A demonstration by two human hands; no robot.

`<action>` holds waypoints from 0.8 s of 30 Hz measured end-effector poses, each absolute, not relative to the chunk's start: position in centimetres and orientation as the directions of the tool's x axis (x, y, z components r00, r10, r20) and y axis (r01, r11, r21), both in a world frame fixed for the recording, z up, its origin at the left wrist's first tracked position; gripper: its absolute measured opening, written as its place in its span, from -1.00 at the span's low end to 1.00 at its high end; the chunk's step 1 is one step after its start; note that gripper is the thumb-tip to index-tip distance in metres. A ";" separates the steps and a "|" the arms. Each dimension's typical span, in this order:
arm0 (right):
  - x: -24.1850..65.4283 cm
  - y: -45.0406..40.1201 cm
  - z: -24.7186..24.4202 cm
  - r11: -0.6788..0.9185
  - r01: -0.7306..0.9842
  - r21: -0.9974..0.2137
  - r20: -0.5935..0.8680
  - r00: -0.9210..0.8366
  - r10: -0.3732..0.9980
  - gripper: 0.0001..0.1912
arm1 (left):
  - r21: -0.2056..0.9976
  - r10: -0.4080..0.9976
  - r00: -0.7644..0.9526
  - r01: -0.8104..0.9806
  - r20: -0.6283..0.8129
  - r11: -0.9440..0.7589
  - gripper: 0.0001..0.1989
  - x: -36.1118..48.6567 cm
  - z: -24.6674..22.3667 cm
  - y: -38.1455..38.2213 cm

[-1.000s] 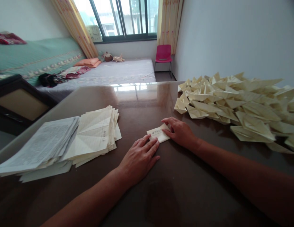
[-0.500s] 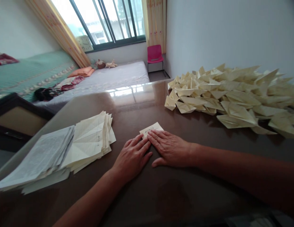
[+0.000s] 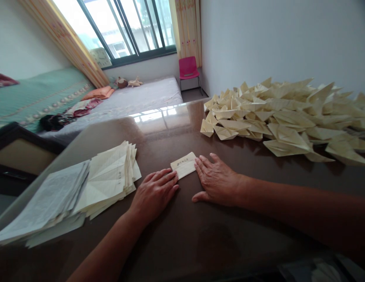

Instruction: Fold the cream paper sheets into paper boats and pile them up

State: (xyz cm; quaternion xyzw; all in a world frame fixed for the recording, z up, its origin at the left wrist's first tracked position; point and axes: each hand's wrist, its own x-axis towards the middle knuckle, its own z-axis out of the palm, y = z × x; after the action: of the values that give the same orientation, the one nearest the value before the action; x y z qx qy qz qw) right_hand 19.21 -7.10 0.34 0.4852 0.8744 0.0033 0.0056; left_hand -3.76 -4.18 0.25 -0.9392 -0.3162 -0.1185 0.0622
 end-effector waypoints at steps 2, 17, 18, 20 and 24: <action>19.4 -6.9 0.2 0.533 0.846 0.006 0.016 -0.533 0.846 -0.01 | -0.045 0.570 0.773 0.603 0.279 -0.796 -0.72 -3.7 0.3 -4.3; 21.3 -4.7 -0.6 0.681 0.697 -0.223 0.016 -0.696 0.718 -0.10 | 0.055 0.702 0.667 0.714 0.251 -0.698 -0.55 -3.5 -1.3 -3.3; 21.4 -4.6 -0.6 0.693 0.680 -0.239 0.027 -0.709 0.705 -0.11 | 0.068 0.712 0.660 0.720 0.240 -0.690 -0.52 -3.5 -1.4 -3.1; 21.6 -4.3 -0.7 0.711 0.656 -0.254 0.046 -0.726 0.686 -0.11 | 0.096 0.724 0.657 0.723 0.211 -0.684 -0.50 -3.5 -1.4 -2.8; 21.3 -4.4 -0.7 0.718 0.657 -0.231 0.060 -0.727 0.684 -0.14 | 0.096 0.717 0.673 0.714 0.182 -0.694 -0.55 -3.5 -1.5 -2.6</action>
State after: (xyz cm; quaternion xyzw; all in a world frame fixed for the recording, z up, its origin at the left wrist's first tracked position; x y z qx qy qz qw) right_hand 21.32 -4.37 -0.71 0.3629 0.9240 -0.0974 -0.0709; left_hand -3.51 -2.60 -1.52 -0.9144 -0.3913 -0.1031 -0.0086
